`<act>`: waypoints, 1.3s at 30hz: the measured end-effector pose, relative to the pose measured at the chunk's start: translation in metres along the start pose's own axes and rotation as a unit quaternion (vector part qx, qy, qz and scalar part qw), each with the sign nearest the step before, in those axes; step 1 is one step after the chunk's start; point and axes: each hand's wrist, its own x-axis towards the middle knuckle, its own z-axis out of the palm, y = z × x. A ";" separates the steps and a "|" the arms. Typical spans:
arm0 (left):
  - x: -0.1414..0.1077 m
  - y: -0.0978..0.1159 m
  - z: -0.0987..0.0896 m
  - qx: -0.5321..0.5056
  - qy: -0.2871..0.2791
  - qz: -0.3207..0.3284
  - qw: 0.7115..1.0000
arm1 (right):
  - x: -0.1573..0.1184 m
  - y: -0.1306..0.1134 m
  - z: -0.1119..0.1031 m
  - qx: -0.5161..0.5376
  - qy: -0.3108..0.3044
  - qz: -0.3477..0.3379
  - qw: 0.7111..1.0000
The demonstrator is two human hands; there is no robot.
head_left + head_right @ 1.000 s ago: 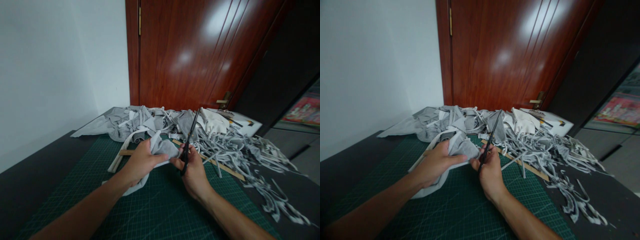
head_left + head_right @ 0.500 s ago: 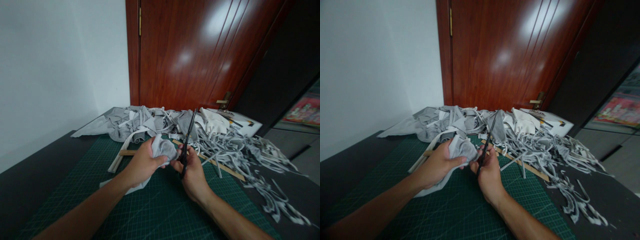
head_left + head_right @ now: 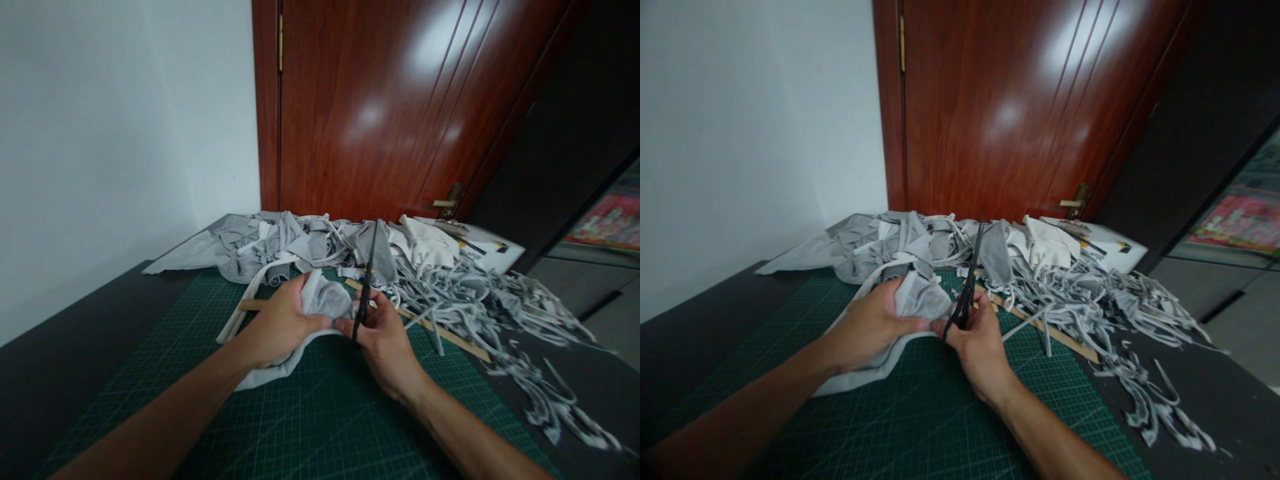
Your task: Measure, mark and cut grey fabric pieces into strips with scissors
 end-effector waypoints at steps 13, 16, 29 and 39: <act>0.001 -0.003 -0.002 -0.097 -0.016 -0.076 0.992 | -0.001 0.002 -0.005 -0.020 -0.013 -0.010 1.000; 0.001 -0.008 -0.003 -0.139 -0.073 -0.105 0.982 | 0.001 0.001 -0.008 -0.036 -0.008 -0.024 0.999; 0.000 0.001 0.002 -0.106 0.017 -0.088 0.990 | 0.002 0.006 -0.010 -0.050 -0.063 -0.039 0.996; 0.016 0.017 -0.023 -0.020 0.037 -0.012 0.999 | -0.002 0.006 -0.013 -0.078 -0.114 0.003 0.990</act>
